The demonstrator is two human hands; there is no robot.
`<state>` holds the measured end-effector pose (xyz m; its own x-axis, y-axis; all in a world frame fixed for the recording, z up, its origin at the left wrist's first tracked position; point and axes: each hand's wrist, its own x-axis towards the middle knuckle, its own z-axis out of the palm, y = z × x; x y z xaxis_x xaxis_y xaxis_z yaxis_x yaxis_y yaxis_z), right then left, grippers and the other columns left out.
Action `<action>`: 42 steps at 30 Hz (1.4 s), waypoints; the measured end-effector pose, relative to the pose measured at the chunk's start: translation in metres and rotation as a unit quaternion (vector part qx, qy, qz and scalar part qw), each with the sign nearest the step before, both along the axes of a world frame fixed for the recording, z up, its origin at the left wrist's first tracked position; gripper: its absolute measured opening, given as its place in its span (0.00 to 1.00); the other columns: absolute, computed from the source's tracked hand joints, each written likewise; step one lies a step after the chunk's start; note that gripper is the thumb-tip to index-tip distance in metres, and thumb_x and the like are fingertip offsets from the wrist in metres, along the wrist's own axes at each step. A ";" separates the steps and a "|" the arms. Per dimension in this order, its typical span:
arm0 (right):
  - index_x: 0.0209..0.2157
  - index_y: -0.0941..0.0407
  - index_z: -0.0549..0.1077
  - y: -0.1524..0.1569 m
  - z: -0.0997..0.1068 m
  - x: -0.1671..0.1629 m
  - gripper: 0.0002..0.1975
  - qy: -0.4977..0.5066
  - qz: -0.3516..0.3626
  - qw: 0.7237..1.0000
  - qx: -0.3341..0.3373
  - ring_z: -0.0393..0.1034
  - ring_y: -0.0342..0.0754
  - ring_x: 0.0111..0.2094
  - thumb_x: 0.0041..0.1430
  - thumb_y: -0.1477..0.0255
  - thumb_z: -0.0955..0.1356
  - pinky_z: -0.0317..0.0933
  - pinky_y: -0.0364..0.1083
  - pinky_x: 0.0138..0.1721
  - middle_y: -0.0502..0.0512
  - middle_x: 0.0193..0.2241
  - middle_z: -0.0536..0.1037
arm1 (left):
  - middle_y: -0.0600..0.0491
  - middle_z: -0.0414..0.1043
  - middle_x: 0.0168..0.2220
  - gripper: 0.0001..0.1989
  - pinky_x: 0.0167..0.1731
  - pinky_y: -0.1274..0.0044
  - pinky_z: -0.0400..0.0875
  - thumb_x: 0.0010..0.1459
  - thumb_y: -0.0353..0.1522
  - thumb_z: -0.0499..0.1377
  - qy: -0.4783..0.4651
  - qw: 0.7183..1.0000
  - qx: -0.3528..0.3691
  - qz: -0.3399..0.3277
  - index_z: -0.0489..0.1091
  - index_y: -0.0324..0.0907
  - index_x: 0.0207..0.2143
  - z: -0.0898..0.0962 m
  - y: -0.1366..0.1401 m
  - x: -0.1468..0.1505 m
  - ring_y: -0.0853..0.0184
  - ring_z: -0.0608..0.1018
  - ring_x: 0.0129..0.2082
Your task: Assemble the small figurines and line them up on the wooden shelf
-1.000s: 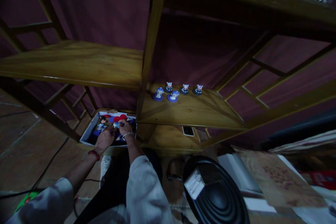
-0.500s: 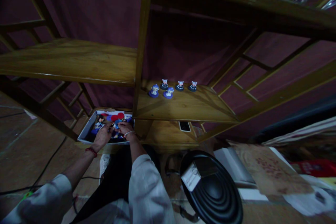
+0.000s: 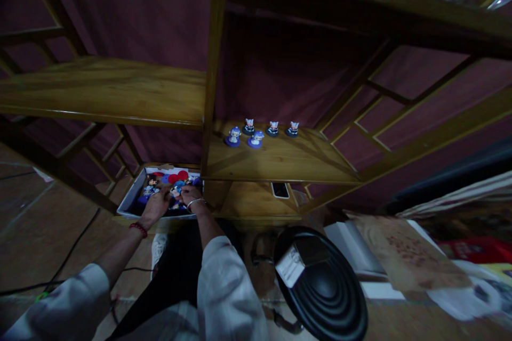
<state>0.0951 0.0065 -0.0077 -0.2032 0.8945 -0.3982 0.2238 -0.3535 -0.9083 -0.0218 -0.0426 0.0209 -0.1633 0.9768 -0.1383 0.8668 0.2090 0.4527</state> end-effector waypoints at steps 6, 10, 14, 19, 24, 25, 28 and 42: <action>0.35 0.56 0.73 -0.001 -0.004 0.003 0.11 -0.062 0.008 0.998 0.007 0.72 0.44 0.29 0.51 0.80 0.63 0.64 0.39 0.28 0.50 0.26 0.76 | 0.44 0.74 0.38 0.18 0.39 0.76 0.65 0.57 0.30 0.45 0.004 1.000 0.003 -0.004 0.66 0.40 0.47 0.001 -0.001 0.000 0.62 0.75 0.41; 0.37 0.53 0.73 -0.003 0.005 0.008 0.15 -0.147 0.062 0.981 0.111 0.71 0.44 0.38 0.47 0.81 0.64 0.63 0.41 0.40 0.48 0.35 0.77 | 0.46 0.74 0.39 0.17 0.39 0.76 0.65 0.57 0.31 0.46 -0.013 1.000 0.004 -0.012 0.67 0.41 0.46 0.005 -0.002 0.000 0.62 0.75 0.41; 0.40 0.51 0.72 -0.008 0.024 0.014 0.16 -0.231 0.137 0.945 0.188 0.69 0.45 0.41 0.47 0.76 0.66 0.60 0.41 0.43 0.48 0.38 0.76 | 0.49 0.74 0.41 0.17 0.41 0.78 0.64 0.57 0.31 0.47 -0.050 0.998 0.013 -0.024 0.67 0.43 0.46 0.007 -0.002 0.000 0.65 0.74 0.41; 0.39 0.53 0.72 -0.017 0.038 0.022 0.13 -0.284 0.184 0.919 0.202 0.70 0.45 0.37 0.49 0.69 0.66 0.60 0.40 0.37 0.51 0.35 0.77 | 0.52 0.74 0.40 0.16 0.40 0.79 0.64 0.56 0.32 0.48 -0.095 0.994 -0.001 -0.045 0.69 0.44 0.45 0.008 0.000 0.001 0.68 0.74 0.39; 0.40 0.54 0.71 -0.025 0.044 0.029 0.12 -0.330 0.180 0.893 0.249 0.69 0.46 0.38 0.52 0.70 0.64 0.58 0.40 0.36 0.54 0.37 0.76 | 0.51 0.75 0.35 0.16 0.37 0.80 0.65 0.55 0.33 0.49 -0.142 0.989 -0.011 -0.050 0.70 0.39 0.43 0.009 0.003 0.002 0.68 0.75 0.35; 0.41 0.55 0.70 -0.026 0.046 0.031 0.13 -0.341 0.173 0.888 0.255 0.69 0.47 0.38 0.53 0.70 0.64 0.57 0.41 0.37 0.55 0.37 0.76 | 0.51 0.75 0.34 0.17 0.36 0.79 0.66 0.56 0.33 0.48 -0.153 0.987 -0.013 -0.049 0.70 0.39 0.43 0.009 0.005 0.003 0.68 0.75 0.34; 0.43 0.56 0.68 -0.030 0.049 0.036 0.14 -0.362 0.141 0.887 0.248 0.69 0.47 0.38 0.55 0.69 0.62 0.57 0.42 0.37 0.57 0.38 0.76 | 0.52 0.75 0.32 0.17 0.34 0.79 0.66 0.57 0.34 0.46 -0.169 0.985 -0.022 -0.033 0.70 0.39 0.43 0.008 0.010 0.007 0.68 0.75 0.32; 0.49 0.53 0.64 -0.033 0.040 0.034 0.17 -0.351 0.041 0.908 0.227 0.69 0.47 0.40 0.56 0.69 0.60 0.57 0.41 0.41 0.55 0.40 0.74 | 0.45 0.74 0.38 0.15 0.34 0.77 0.67 0.52 0.26 0.47 -0.051 0.997 -0.053 0.034 0.71 0.37 0.37 -0.007 0.030 -0.006 0.64 0.75 0.38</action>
<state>0.1294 -0.0268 0.0327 -0.1159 0.9920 -0.0491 0.8119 0.0662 -0.5800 -0.0282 -0.0122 0.0139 -0.2085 0.9429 -0.2598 0.7992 0.3174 0.5104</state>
